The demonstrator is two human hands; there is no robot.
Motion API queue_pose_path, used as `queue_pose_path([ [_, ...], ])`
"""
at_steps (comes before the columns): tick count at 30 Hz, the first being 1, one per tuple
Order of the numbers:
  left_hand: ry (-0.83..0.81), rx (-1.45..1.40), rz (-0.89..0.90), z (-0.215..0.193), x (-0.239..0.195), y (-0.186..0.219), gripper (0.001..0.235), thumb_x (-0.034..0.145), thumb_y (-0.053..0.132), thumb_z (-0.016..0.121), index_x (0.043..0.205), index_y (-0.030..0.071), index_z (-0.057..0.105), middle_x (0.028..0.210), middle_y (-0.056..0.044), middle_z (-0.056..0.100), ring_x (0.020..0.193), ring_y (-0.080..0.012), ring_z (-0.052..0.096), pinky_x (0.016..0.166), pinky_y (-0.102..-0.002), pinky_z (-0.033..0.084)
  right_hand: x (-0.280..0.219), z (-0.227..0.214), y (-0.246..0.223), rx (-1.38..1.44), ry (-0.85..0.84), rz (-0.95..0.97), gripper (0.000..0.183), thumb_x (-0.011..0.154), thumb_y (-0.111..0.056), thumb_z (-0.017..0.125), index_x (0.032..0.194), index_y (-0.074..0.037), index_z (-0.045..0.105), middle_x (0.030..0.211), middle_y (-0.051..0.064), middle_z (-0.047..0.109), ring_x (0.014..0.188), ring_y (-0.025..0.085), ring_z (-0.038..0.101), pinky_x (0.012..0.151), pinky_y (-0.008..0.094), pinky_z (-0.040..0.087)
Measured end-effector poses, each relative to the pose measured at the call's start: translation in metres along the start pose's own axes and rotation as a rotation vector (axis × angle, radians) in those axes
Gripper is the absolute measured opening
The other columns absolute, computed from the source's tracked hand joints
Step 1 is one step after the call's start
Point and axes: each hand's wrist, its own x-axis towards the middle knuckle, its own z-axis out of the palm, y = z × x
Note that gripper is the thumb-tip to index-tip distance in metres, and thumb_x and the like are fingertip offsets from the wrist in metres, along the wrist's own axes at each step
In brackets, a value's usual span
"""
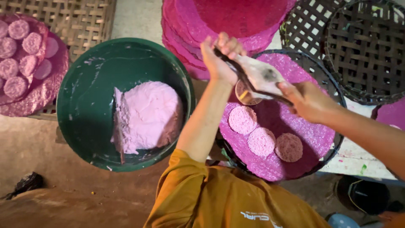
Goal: The person shapes pink dough into small discs on circular trays by hand and using a manual press tool.
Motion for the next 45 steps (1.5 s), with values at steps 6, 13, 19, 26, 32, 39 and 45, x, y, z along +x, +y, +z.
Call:
queue_pose_path([
  [6,0.031,-0.047,0.002,0.003,0.019,-0.022,0.036,0.093,0.046,0.040,0.069,0.020,0.038,0.055,0.006,0.032,0.051,-0.0121,0.034,0.058,-0.034,0.034,-0.002,-0.015,0.003,-0.114,0.187,-0.050,0.070,0.104,-0.060,0.041,0.093,0.001,0.073,0.066,0.022,0.065,0.062,0.030,0.065,0.063,0.046,0.051],
  [13,0.064,0.094,0.041,0.005,0.025,-0.010,0.039,0.091,0.048,0.037,0.065,0.019,0.037,0.050,0.005,0.032,0.045,-0.0131,0.030,0.055,-0.036,0.033,0.009,-0.003,0.011,-0.053,0.233,-0.130,0.072,0.104,-0.060,0.041,0.091,0.002,0.074,0.066,0.018,0.067,0.066,0.032,0.067,0.070,0.047,0.052],
  [19,-0.151,-0.017,-0.034,0.020,0.032,-0.012,0.041,0.097,0.049,0.036,0.071,0.018,0.043,0.055,0.004,0.040,0.053,-0.0144,0.039,0.060,-0.037,0.038,0.014,-0.009,0.023,0.006,0.358,-0.295,0.062,0.104,-0.056,0.048,0.101,0.000,0.073,0.065,0.014,0.062,0.062,0.023,0.059,0.064,0.041,0.048],
  [26,0.172,0.805,-0.502,-0.018,-0.006,0.003,0.092,0.087,0.086,0.011,0.115,0.014,0.062,0.078,-0.003,0.067,0.056,-0.0129,0.047,0.048,-0.030,0.035,0.017,0.005,0.052,0.349,0.224,-0.309,0.051,0.106,-0.046,0.050,0.086,-0.002,0.064,0.063,-0.001,0.050,0.056,0.009,0.043,0.051,0.030,0.036],
  [32,0.093,1.363,-0.322,-0.056,-0.042,-0.002,0.079,0.103,0.072,0.024,0.135,0.009,0.058,0.078,-0.007,0.058,0.058,-0.0152,0.049,0.054,-0.033,0.038,0.034,0.024,0.068,0.611,0.362,-0.466,0.049,0.109,-0.050,0.049,0.090,-0.006,0.059,0.068,-0.004,0.044,0.059,0.007,0.038,0.052,0.028,0.030],
  [39,-0.158,2.259,0.393,-0.035,-0.110,0.014,0.037,0.098,0.024,0.065,0.134,0.021,0.062,0.111,-0.006,0.074,0.103,-0.0265,0.068,0.090,-0.040,0.054,0.015,0.027,0.093,0.638,0.533,-0.545,0.073,0.110,-0.069,0.030,0.081,-0.005,0.048,0.064,0.003,0.047,0.054,0.012,0.044,0.049,0.030,0.034],
  [45,-0.178,2.435,0.290,-0.005,-0.104,-0.025,0.108,0.062,0.039,0.090,0.150,0.007,0.038,0.135,-0.017,0.053,0.124,-0.0384,0.049,0.102,-0.054,0.041,-0.009,0.043,0.101,0.828,0.592,-0.574,0.084,0.102,-0.081,0.025,0.092,-0.003,0.055,0.066,0.008,0.050,0.052,0.015,0.046,0.047,0.031,0.033],
])
